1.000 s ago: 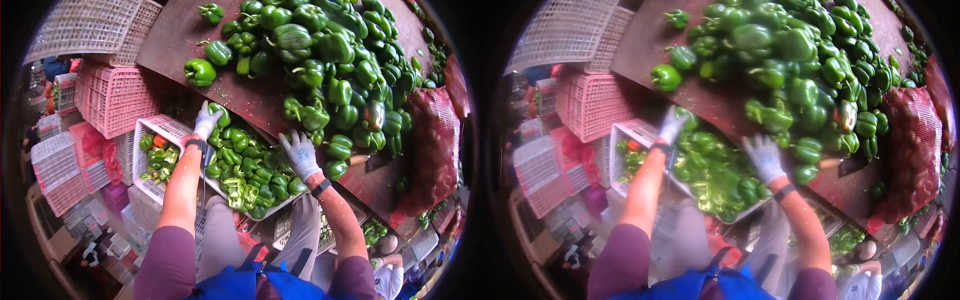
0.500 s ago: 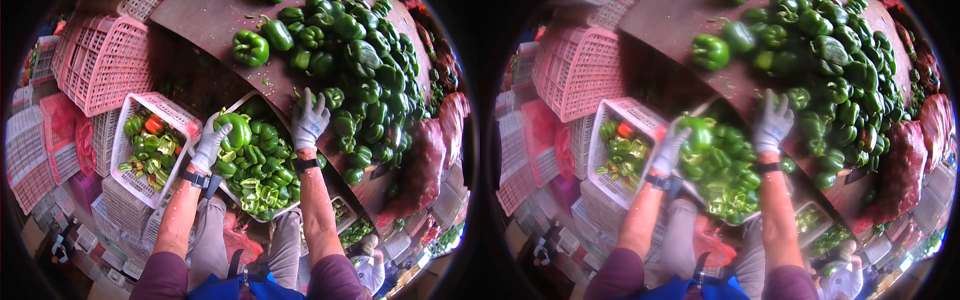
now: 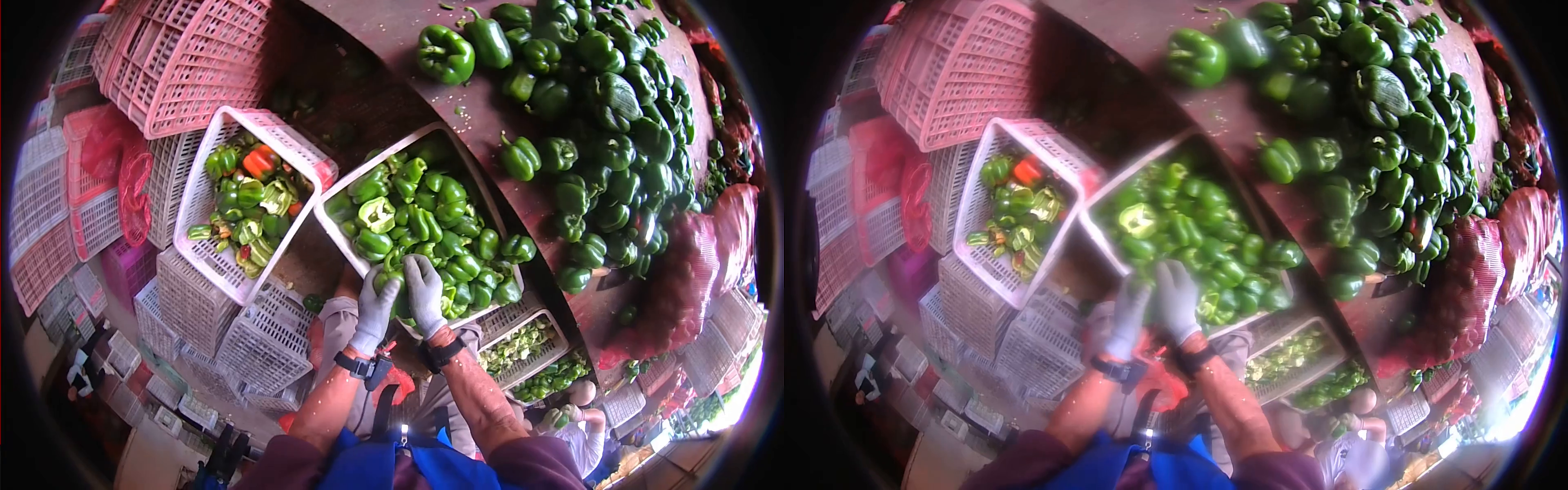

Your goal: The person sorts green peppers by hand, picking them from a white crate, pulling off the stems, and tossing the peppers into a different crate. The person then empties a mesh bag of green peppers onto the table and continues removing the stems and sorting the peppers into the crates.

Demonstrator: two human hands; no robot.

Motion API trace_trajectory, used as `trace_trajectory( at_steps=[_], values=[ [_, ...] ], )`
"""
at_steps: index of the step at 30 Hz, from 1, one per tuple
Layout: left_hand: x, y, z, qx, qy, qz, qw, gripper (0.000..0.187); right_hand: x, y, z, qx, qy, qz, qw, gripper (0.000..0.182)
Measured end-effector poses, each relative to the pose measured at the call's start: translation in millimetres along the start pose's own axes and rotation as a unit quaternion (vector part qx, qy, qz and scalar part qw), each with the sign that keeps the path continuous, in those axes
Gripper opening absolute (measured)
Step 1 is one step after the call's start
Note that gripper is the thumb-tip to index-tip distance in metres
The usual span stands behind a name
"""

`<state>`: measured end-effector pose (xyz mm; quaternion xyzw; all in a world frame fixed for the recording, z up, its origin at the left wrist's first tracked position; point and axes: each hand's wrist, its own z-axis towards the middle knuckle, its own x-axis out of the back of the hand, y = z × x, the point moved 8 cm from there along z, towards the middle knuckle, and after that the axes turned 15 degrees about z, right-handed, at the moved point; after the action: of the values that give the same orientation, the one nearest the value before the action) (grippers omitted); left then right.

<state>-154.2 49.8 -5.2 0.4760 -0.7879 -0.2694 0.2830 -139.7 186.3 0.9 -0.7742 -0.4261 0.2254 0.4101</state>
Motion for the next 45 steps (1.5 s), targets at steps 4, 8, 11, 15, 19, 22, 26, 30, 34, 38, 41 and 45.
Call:
trace_trajectory(
  at_steps=[4, 8, 11, 15, 19, 22, 26, 30, 34, 38, 41, 45],
  values=[
    [24, 29, -9, -0.036, 0.033, 0.19, 0.981, 0.072, -15, -4, -12, 0.02, -0.034, -0.033, 0.999, 0.031],
    [28, 71, -1, -0.154, 0.01, 0.353, 0.923, 0.066, -15, 16, -12, -0.032, -0.038, -0.044, 0.998, 0.052],
    [32, 76, 7, -0.176, -0.01, 0.332, 0.927, 0.061, -20, 13, -8, -0.021, -0.042, -0.109, 0.993, 0.06],
    [36, 61, 22, -0.05, -0.125, 0.228, 0.964, 0.061, -32, 32, -6, -0.154, -0.045, 0.189, 0.969, 0.062],
    [40, 67, 38, -0.068, -0.146, 0.169, 0.972, 0.067, -29, 3, 6, 0.043, -0.078, -0.049, 0.995, 0.048],
    [32, 64, 47, -0.052, -0.188, 0.154, 0.969, 0.067, -26, -34, 7, 0.138, -0.053, -0.167, 0.975, 0.036],
    [18, 57, 33, -0.036, -0.082, 0.148, 0.985, 0.063, -6, -4, 7, 0.012, 0.116, -0.016, 0.993, 0.021],
    [10, 51, 37, 0.004, 0.01, 0.291, 0.957, 0.056, 5, 16, 16, 0.041, 0.147, -0.135, 0.979, 0.015],
    [2, 15, 39, 0.1, 0.074, 0.226, 0.966, 0.054, 17, -17, 29, 0.005, 0.153, -0.101, 0.983, 0.026],
    [-4, 26, 36, 0.047, 0.054, 0.316, 0.946, 0.056, 31, -27, 39, 0.03, 0.112, -0.205, 0.972, 0.033],
    [-25, 90, 24, -0.078, 0.048, 0.512, 0.854, 0.058, 50, -10, 39, -0.073, 0.157, -0.115, 0.978, 0.042],
    [-21, 80, 39, -0.048, 0.031, 0.404, 0.913, 0.059, 45, 8, 57, -0.136, 0.124, -0.102, 0.978, 0.048]
  ],
)
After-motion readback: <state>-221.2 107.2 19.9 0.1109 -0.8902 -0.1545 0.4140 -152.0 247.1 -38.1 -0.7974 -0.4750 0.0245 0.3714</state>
